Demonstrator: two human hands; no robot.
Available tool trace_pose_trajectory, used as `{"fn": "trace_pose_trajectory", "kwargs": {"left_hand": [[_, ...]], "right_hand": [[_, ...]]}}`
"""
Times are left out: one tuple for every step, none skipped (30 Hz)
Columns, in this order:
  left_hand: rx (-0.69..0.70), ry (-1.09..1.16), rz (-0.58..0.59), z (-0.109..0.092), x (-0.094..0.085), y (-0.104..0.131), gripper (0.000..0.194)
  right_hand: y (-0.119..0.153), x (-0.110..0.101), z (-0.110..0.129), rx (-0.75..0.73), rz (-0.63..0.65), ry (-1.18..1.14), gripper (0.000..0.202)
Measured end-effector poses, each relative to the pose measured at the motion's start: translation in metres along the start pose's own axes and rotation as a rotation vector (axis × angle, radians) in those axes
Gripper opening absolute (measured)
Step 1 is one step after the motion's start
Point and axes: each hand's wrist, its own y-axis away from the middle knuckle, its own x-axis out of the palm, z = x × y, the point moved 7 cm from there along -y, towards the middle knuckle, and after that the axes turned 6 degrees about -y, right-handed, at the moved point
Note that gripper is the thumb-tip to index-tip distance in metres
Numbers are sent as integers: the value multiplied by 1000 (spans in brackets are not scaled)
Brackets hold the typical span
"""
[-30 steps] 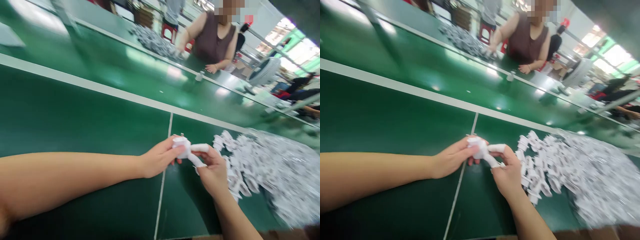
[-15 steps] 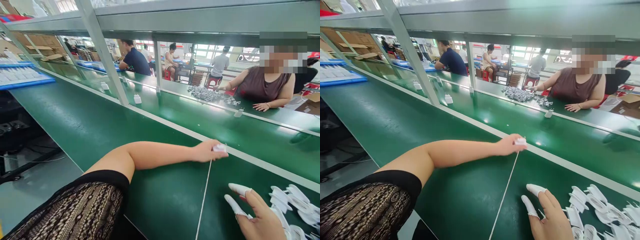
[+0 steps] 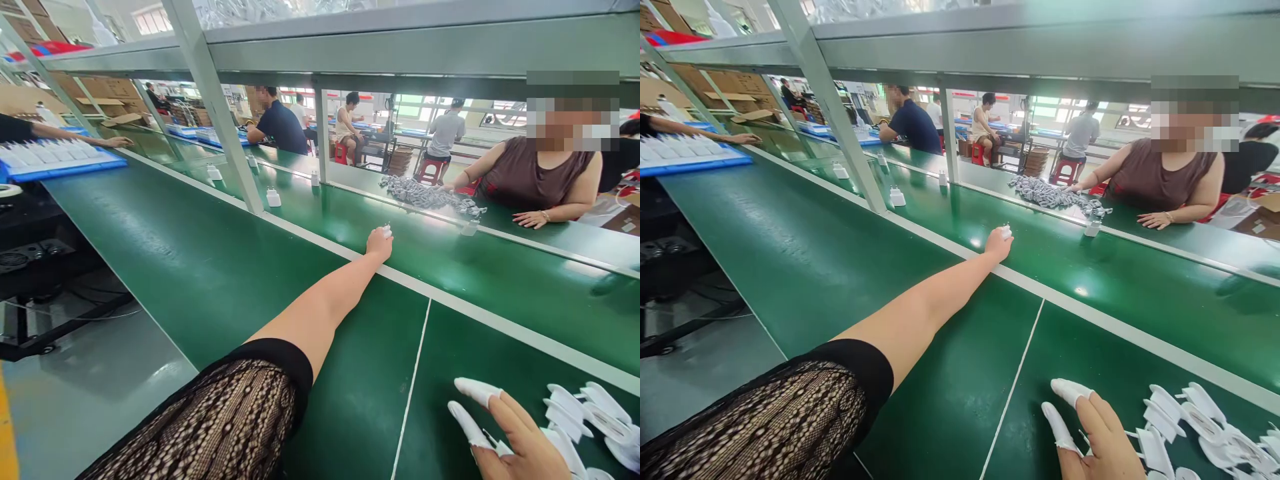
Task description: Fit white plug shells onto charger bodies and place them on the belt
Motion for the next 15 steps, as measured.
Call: {"fn": "trace_pose_trajectory", "kwargs": {"left_hand": [[-3,9,-34,-4,-5,5,42],[2,26,-65,-10,-10,13,49],[14,51,-90,-16,-14,23,57],[35,84,-100,-21,-15,36,64],[71,124,-90,-27,-15,50,66],[114,167,-60,-30,-12,67,66],[159,211,-7,-33,-7,86,65],[194,256,58,-33,-2,106,62],[222,300,136,-33,4,128,58],[245,343,232,-33,10,150,52],[259,386,337,-33,15,172,46],[259,435,456,-34,21,193,40],[217,529,609,-35,27,213,40],[149,648,762,-38,32,230,44],[87,748,889,-41,34,244,48]], "right_hand": [[-1,-3,11,5,-10,-17,41],[-3,-6,23,20,-41,-31,40],[-5,-11,36,16,-87,-64,35],[-6,-15,45,32,-142,-95,31],[-8,-19,55,24,-193,-136,30],[-10,-22,62,18,-228,-180,29],[-11,-22,64,52,-248,-231,31],[-13,-22,64,101,-255,-308,34],[-14,-21,61,170,-253,-410,38],[-14,-18,58,259,-222,-533,44],[-14,-14,55,355,-193,-671,52],[-14,-9,54,434,-155,-816,59],[-14,-5,55,495,-111,-966,64],[-14,-1,56,539,-71,-1118,68],[-15,2,58,569,-24,-1259,70]]}}
